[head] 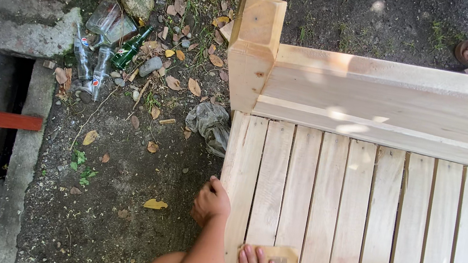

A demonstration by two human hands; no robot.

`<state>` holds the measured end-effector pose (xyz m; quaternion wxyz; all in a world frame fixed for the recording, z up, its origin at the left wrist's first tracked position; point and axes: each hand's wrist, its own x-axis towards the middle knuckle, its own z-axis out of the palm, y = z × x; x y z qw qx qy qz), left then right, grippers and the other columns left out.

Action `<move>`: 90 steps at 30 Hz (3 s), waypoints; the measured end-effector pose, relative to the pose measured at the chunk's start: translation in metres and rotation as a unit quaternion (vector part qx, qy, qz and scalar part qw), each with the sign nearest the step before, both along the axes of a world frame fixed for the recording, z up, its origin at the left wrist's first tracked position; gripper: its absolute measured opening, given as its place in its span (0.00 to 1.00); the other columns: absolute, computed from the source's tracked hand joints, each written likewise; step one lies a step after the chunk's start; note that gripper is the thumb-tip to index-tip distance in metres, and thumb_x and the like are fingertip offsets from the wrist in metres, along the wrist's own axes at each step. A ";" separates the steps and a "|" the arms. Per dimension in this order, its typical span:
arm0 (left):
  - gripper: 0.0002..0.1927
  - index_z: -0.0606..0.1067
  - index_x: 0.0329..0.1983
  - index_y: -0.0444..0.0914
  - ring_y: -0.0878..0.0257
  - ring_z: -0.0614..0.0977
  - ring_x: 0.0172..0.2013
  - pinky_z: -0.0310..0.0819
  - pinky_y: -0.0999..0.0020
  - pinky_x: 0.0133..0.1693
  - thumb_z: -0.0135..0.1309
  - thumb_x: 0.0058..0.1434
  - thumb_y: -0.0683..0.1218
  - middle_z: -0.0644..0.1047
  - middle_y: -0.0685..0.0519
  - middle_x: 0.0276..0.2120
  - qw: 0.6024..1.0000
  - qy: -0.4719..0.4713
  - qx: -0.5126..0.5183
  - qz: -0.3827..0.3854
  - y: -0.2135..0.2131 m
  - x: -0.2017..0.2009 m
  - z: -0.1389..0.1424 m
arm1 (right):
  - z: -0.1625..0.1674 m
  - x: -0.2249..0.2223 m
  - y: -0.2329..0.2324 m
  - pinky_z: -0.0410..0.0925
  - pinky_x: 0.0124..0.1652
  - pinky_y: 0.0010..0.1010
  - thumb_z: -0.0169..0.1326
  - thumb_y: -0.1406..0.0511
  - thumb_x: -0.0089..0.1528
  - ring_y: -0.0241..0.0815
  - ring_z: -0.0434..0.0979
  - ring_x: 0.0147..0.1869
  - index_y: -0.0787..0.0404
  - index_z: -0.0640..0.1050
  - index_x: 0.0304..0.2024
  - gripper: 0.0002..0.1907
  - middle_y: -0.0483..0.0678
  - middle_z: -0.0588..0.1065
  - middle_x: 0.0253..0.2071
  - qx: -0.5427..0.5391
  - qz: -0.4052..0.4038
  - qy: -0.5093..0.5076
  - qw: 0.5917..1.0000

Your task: The person sands the slatted seat and backrest of an unfinished wooden bench by hand, rubbing a piece of sandpaper back and forth across the boards. They occasionally reposition the sandpaper, switch to a darker sanding block, and run a hand over the sanded surface before continuing on other sections.

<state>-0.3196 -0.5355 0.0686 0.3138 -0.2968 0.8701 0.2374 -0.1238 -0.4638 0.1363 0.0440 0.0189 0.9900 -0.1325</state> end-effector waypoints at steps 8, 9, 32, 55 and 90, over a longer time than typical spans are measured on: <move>0.34 0.83 0.40 0.51 0.52 0.84 0.34 0.70 0.58 0.37 0.25 0.67 0.67 0.83 0.48 0.31 1.000 0.020 0.006 0.022 0.000 0.001 -0.003 | 0.014 -0.263 0.061 0.50 0.71 0.53 0.47 0.65 0.64 0.53 0.49 0.81 0.56 0.60 0.73 0.33 0.48 0.55 0.78 -0.059 -0.073 0.038 0.995; 0.34 0.83 0.40 0.51 0.53 0.85 0.33 0.72 0.59 0.37 0.24 0.68 0.67 0.84 0.48 0.30 1.000 0.001 0.013 0.023 0.000 0.001 -0.003 | 0.016 -0.265 0.059 0.50 0.71 0.53 0.47 0.65 0.64 0.54 0.48 0.81 0.57 0.60 0.73 0.34 0.49 0.55 0.77 -0.069 -0.069 0.048 0.994; 0.35 0.80 0.30 0.47 0.56 0.79 0.27 0.69 0.60 0.39 0.23 0.69 0.65 0.79 0.50 0.22 1.000 0.019 0.005 0.009 0.001 -0.001 0.004 | -0.015 -0.092 0.070 0.50 0.68 0.56 0.48 0.66 0.60 0.61 0.48 0.79 0.61 0.60 0.72 0.36 0.53 0.55 0.76 -0.103 -0.084 0.017 0.991; 0.32 0.83 0.44 0.52 0.48 0.85 0.42 0.67 0.49 0.54 0.25 0.67 0.65 0.85 0.48 0.38 0.999 0.030 -0.018 0.016 0.005 -0.002 0.011 | -0.018 0.021 0.039 0.51 0.67 0.58 0.48 0.63 0.59 0.56 0.47 0.80 0.53 0.59 0.71 0.36 0.47 0.55 0.75 -0.022 -0.201 -0.077 0.976; 0.29 0.84 0.40 0.51 0.52 0.85 0.45 0.41 0.38 0.73 0.32 0.68 0.65 0.84 0.49 0.36 0.996 0.043 -0.059 0.054 -0.001 -0.022 0.011 | -0.039 -0.215 0.143 0.44 0.73 0.53 0.43 0.62 0.62 0.54 0.49 0.82 0.55 0.60 0.75 0.36 0.49 0.56 0.78 -0.003 -0.148 0.079 0.986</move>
